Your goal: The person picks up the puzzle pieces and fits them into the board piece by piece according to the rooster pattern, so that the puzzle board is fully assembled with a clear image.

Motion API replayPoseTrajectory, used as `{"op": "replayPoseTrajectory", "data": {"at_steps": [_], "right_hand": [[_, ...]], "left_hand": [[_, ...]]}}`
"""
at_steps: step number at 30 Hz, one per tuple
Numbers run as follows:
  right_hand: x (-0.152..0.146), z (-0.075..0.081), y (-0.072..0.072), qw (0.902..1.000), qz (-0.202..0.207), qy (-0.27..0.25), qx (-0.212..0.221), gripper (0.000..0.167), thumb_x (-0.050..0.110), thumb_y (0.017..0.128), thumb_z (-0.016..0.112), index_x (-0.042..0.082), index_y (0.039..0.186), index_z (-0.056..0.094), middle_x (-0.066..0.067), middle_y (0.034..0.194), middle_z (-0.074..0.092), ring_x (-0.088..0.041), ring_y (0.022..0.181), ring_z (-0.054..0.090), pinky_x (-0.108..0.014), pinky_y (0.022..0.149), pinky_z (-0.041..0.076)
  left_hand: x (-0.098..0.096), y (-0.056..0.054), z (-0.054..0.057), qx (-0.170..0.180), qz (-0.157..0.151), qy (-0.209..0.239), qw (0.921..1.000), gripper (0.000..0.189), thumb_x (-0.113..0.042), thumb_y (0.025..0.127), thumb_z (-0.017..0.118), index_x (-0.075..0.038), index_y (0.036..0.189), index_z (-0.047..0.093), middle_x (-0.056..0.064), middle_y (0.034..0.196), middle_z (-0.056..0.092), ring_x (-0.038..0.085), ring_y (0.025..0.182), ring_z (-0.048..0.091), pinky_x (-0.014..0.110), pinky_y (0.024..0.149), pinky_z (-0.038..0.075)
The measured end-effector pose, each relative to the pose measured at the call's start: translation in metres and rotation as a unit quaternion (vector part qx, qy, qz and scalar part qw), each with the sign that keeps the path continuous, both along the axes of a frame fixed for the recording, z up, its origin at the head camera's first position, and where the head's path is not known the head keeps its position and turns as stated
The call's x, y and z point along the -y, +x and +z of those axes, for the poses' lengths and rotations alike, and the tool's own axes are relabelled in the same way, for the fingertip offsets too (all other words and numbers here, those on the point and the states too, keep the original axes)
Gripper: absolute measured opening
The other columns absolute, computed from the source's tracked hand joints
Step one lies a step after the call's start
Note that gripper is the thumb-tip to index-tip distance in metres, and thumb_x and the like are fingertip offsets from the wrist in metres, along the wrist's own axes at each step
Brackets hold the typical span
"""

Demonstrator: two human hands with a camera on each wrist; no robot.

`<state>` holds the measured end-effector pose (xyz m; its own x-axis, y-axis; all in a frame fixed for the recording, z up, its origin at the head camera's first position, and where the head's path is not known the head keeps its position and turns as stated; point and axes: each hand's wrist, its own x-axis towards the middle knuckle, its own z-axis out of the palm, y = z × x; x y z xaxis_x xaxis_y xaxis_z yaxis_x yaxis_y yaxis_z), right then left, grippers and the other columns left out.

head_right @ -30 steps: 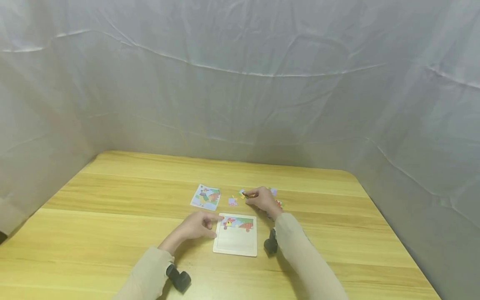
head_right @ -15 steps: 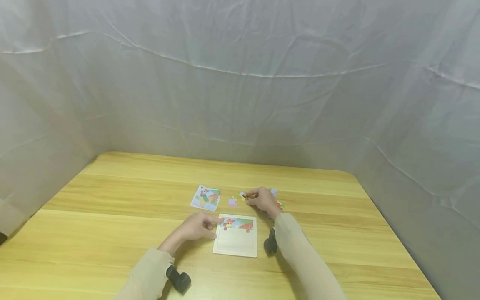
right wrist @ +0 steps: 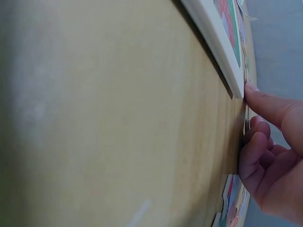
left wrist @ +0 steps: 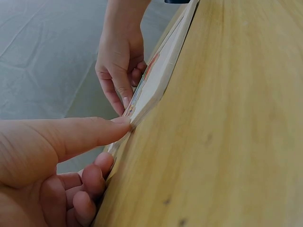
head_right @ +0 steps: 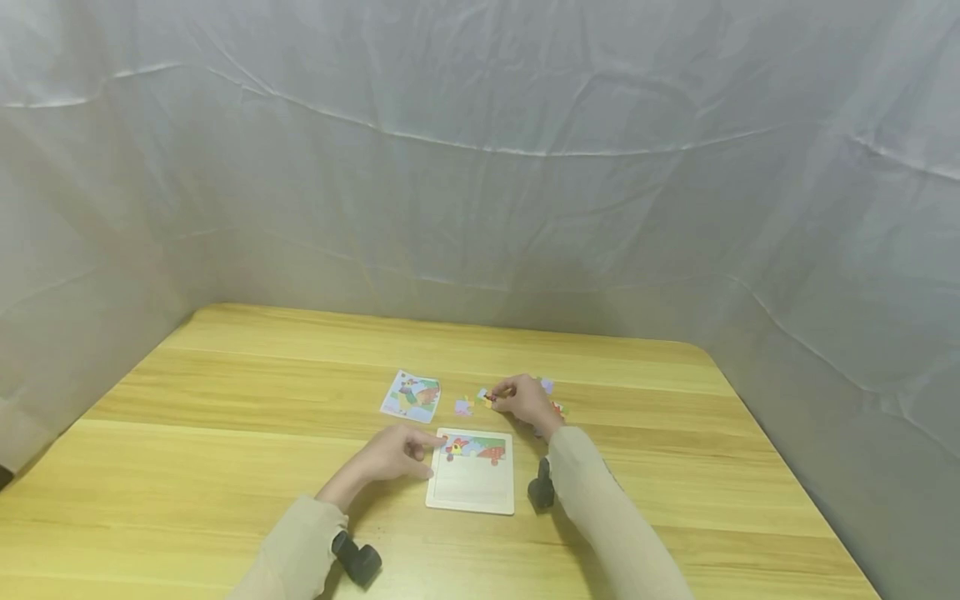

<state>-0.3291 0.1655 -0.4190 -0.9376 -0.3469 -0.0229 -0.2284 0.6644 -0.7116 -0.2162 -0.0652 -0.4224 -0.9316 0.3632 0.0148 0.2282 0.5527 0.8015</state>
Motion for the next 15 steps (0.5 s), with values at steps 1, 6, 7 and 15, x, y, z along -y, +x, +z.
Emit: {"op": "replayPoseTrajectory", "data": {"at_steps": [1, 6, 7, 15], "right_hand": [[-0.0001, 0.0000, -0.0001, 1.0000, 0.000, -0.001, 0.000, 0.017, 0.010, 0.080, 0.067, 0.005, 0.096, 0.068, -0.004, 0.056, 0.047, -0.011, 0.040, 0.034, -0.025, 0.038, 0.032], [-0.0006, 0.0007, 0.0006, 0.9998, 0.014, 0.005, -0.010, 0.012, 0.009, 0.080, 0.066, 0.005, 0.092, 0.067, -0.004, 0.056, 0.046, -0.011, 0.041, 0.035, -0.025, 0.039, 0.032], [-0.0006, 0.0010, 0.0008, 0.9998, 0.017, 0.007, -0.012, 0.012, 0.009, 0.081, 0.066, 0.004, 0.091, 0.067, -0.004, 0.057, 0.046, -0.011, 0.041, 0.035, -0.025, 0.039, 0.033], [-0.0004, 0.0024, 0.0020, 0.9995, 0.027, 0.015, -0.008, 0.012, 0.009, 0.082, 0.063, 0.001, 0.091, 0.063, -0.003, 0.068, 0.050, -0.013, 0.047, 0.039, -0.026, 0.042, 0.036]], "left_hand": [[-0.0001, -0.0001, -0.0001, -0.001, -0.001, 0.001, 1.0000, 0.040, -0.005, 0.068, 0.074, -0.004, 0.108, 0.065, -0.003, 0.061, 0.046, 0.009, 0.053, 0.036, 0.020, 0.046, 0.028], [-0.0009, 0.0005, 0.0005, 0.000, -0.003, 0.006, 1.0000, 0.040, -0.004, 0.068, 0.074, -0.002, 0.107, 0.065, -0.003, 0.061, 0.046, 0.009, 0.053, 0.036, 0.020, 0.046, 0.028], [-0.0011, 0.0007, 0.0009, 0.001, -0.004, 0.007, 1.0000, 0.040, -0.004, 0.068, 0.074, -0.002, 0.107, 0.065, -0.003, 0.061, 0.046, 0.009, 0.053, 0.035, 0.020, 0.046, 0.028], [-0.0008, 0.0007, 0.0024, 0.007, 0.001, 0.007, 0.9999, 0.039, -0.004, 0.068, 0.074, -0.003, 0.107, 0.065, -0.003, 0.062, 0.046, 0.009, 0.052, 0.035, 0.020, 0.045, 0.028]]}}
